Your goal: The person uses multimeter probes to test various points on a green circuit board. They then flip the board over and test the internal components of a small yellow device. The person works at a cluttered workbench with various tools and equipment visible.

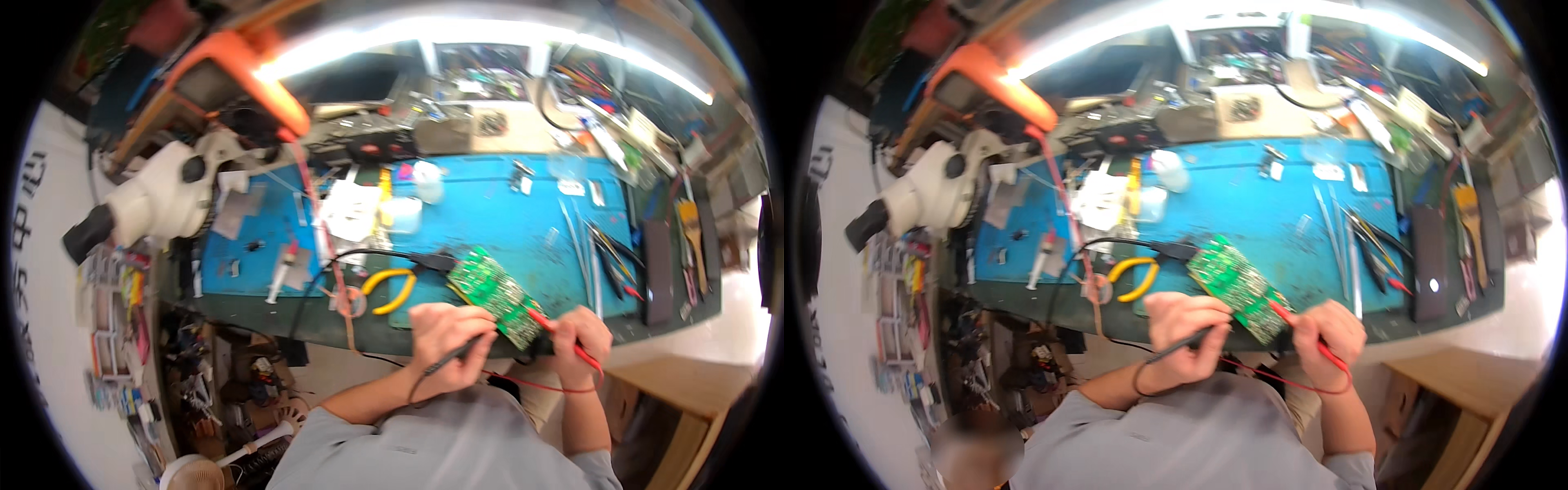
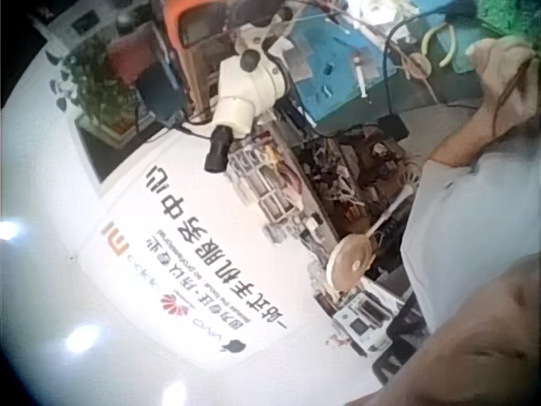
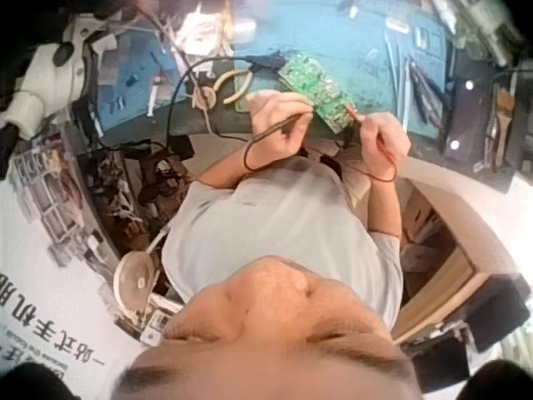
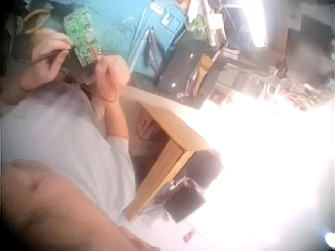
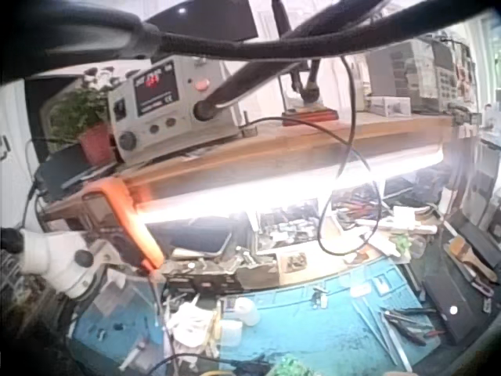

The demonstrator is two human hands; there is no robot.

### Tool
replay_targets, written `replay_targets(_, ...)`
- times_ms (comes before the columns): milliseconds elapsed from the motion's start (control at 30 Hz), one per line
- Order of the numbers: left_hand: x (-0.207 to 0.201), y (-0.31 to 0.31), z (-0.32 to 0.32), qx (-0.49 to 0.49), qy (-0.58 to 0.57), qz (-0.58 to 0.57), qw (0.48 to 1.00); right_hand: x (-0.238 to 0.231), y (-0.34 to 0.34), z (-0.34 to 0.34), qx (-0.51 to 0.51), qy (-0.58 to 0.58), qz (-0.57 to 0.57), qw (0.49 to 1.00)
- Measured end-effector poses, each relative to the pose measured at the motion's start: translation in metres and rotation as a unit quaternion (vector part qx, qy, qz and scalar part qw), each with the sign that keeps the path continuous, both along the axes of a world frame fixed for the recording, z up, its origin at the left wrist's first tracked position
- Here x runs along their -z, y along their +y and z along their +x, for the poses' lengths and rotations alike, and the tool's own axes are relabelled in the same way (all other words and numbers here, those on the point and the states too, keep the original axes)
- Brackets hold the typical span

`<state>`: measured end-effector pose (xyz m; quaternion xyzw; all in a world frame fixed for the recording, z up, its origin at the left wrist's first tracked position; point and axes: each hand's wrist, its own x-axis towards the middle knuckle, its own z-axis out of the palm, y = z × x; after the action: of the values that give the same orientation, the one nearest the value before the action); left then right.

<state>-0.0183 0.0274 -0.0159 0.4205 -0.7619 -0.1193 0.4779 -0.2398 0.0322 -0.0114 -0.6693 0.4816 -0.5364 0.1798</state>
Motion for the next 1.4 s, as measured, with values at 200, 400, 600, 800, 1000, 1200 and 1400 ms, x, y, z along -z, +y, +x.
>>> replay_targets(200, 0.000, 0.005, 0.000, -0.015, 0.008, -0.011, 1.000, 0.007, 0.003, 0.002, 0.008, -0.010, -0.003, 1.000)
replay_targets(400, 0.001, 0.006, -0.001, -0.017, 0.008, -0.009, 1.000, 0.006, 0.003, 0.000, 0.006, -0.003, -0.003, 1.000)
replay_targets(600, -0.003, 0.007, -0.002, -0.020, 0.006, -0.003, 1.000, 0.011, 0.005, -0.001, 0.004, -0.019, 0.005, 1.000)
replay_targets(800, -0.004, 0.003, 0.001, -0.005, -0.006, 0.001, 1.000, -0.005, 0.000, -0.001, -0.014, 0.019, 0.009, 1.000)
replay_targets(1000, 0.000, 0.004, -0.001, -0.017, -0.023, 0.003, 1.000, 0.003, -0.001, -0.004, -0.036, -0.020, 0.001, 0.999)
replay_targets(1200, 0.001, 0.004, -0.002, -0.013, -0.023, 0.009, 1.000, 0.006, -0.002, -0.004, -0.036, -0.033, -0.014, 0.999)
replay_targets(1400, 0.002, 0.004, 0.000, -0.008, -0.026, 0.018, 0.999, 0.009, -0.002, -0.007, -0.041, -0.008, -0.021, 0.999)
